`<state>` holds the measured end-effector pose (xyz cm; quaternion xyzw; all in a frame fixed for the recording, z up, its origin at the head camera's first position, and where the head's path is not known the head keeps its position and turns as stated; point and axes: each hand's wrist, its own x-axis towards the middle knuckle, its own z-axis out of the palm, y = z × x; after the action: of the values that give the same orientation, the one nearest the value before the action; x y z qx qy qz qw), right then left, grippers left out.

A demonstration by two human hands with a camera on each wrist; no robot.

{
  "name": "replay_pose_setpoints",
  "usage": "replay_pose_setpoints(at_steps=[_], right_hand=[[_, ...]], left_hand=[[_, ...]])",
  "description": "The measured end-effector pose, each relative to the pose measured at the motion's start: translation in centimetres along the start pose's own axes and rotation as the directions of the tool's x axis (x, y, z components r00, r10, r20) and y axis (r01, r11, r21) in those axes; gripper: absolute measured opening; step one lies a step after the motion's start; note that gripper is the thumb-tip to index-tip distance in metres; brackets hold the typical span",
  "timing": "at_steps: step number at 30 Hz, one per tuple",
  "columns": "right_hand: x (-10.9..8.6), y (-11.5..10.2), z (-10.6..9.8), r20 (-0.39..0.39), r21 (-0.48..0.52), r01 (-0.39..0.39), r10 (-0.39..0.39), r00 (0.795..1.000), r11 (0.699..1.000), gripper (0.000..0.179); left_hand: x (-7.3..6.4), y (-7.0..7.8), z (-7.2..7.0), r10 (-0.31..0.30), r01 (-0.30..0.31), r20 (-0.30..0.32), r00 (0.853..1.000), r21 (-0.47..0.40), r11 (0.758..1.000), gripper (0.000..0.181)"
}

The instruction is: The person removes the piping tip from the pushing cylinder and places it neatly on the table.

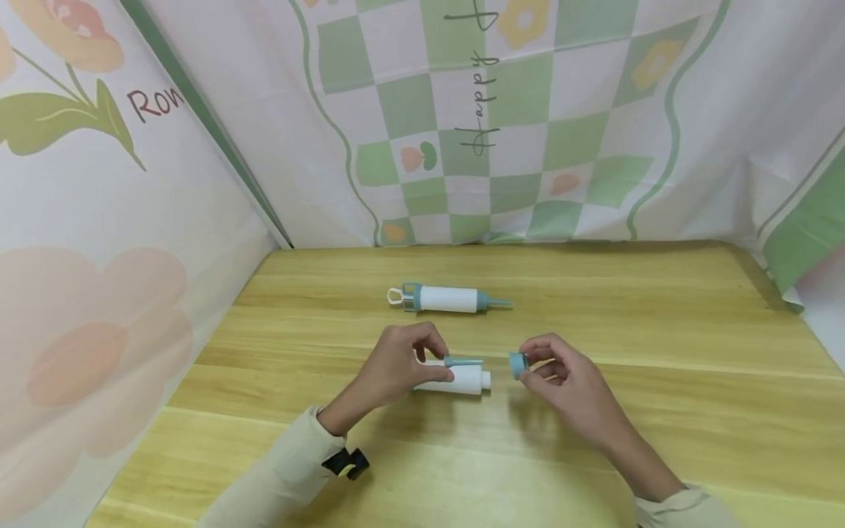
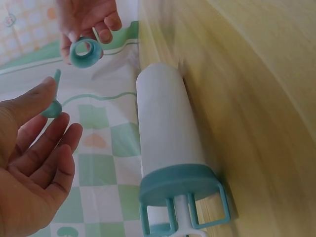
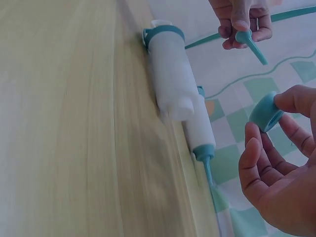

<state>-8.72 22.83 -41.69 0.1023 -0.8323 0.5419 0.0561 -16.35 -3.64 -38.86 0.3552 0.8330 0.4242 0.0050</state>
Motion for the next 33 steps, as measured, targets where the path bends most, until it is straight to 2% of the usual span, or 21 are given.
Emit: replay_pose_setpoints(at_steps=[7,13,23,28,33], right_hand=[[-0.2,0.9,-1.3,0.01,-0.037,-0.009,0.009,1.0,0.999,0.026],[-0.1,1.3,-2.8,0.017,-0.086,-0.001,0.002,1.0,0.996,0.026],[-0.7,2.4,-5.5,0.005,-0.168,-0.036,0.038,0.999,0.985,0.039],[-1.3,2.9,-6.4,-0.013,-0.247,-0.069,0.068,0.998,0.967,0.035],[-1.6,3.5,-6.9,-0.017,-0.34,-0.095,0.094,0.995,0.935,0.033]], left_hand=[[0.7,0.1,0.7,0.001,-0.001,0.016,1.0,0.033,0.999,0.024],[1.4,0.7,1.5,0.025,-0.027,0.026,0.999,0.072,0.997,0.025],[3.6,1.4,3.5,0.048,-0.055,0.076,0.996,0.092,0.994,0.027],[4.4,1.9,4.5,0.051,-0.065,0.1,0.994,0.133,0.989,0.029],[4.9,2.1,5.7,0.041,-0.061,0.109,0.993,0.183,0.981,0.03]])
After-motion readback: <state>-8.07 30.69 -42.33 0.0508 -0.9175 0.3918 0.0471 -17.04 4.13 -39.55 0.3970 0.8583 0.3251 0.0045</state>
